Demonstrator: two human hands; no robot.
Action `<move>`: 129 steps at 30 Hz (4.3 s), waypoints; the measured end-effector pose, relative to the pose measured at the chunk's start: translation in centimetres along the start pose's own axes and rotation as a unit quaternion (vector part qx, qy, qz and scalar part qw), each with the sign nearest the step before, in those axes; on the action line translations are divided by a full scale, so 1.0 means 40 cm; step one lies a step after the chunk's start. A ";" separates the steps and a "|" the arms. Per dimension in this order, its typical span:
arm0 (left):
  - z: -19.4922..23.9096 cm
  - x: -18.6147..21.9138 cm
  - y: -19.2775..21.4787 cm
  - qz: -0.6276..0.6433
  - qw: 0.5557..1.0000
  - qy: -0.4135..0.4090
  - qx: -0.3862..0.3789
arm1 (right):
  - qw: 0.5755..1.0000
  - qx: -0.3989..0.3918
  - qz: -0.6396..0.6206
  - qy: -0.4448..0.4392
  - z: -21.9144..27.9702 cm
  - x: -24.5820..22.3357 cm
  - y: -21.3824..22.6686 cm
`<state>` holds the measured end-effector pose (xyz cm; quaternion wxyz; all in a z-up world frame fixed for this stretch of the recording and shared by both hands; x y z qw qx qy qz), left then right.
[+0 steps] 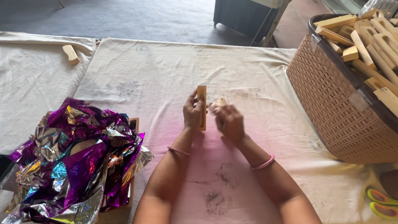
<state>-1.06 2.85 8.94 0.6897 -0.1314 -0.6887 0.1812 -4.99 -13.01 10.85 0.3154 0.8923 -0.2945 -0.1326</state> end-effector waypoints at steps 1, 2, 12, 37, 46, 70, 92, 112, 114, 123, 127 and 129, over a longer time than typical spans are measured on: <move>-0.018 -0.024 0.010 0.000 1.000 -0.002 -0.001 | 1.000 0.001 0.001 0.001 0.001 0.009 -0.001; -0.036 -0.053 0.020 -0.065 0.997 0.008 0.032 | 0.987 -0.112 0.067 -0.096 0.009 0.034 -0.012; -0.053 -0.111 0.019 0.073 0.992 0.095 -0.022 | 0.924 -0.273 0.038 -0.265 -0.037 0.034 0.014; -0.053 -0.108 0.004 0.080 0.975 0.190 -0.077 | 0.854 -0.065 -0.238 -0.459 0.020 0.069 0.011; -0.117 -0.163 0.003 0.057 0.971 0.230 -0.034 | 0.982 0.047 0.098 -0.153 -0.030 0.146 0.187; -0.120 -0.191 0.032 0.005 0.985 0.174 -0.021 | 0.866 -0.117 0.371 -0.314 0.081 0.164 0.761; -0.123 -0.188 0.029 -0.001 0.981 0.191 -0.030 | 0.752 -0.166 0.463 -0.438 -0.031 0.687 1.032; -0.093 -0.154 0.016 0.004 0.985 0.171 -0.033 | 0.904 -0.116 0.230 -0.340 0.241 0.334 0.394; -0.090 -0.145 0.011 0.005 0.982 0.183 -0.036 | 0.921 0.002 0.277 -0.273 0.177 0.283 0.454; -0.102 -0.170 0.023 0.054 0.981 0.178 -0.051 | 0.862 -0.213 0.324 -0.328 0.201 0.321 0.367; -0.097 -0.186 0.029 0.073 0.980 0.176 -0.057 | 0.853 -0.295 0.264 -0.341 0.224 0.309 0.351; -0.097 -0.177 0.022 0.064 0.980 0.179 -0.061 | 0.864 -0.283 0.240 -0.341 0.191 0.277 0.366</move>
Point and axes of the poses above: each hand's wrist, its own z-axis away from the middle knuckle, its own y-axis out of the back of the hand, x = y × z, the point moved 3 cm from there along -z, towards the middle knuckle, and after that the axes turned 11 degrees about y, right-handed, at the moved point
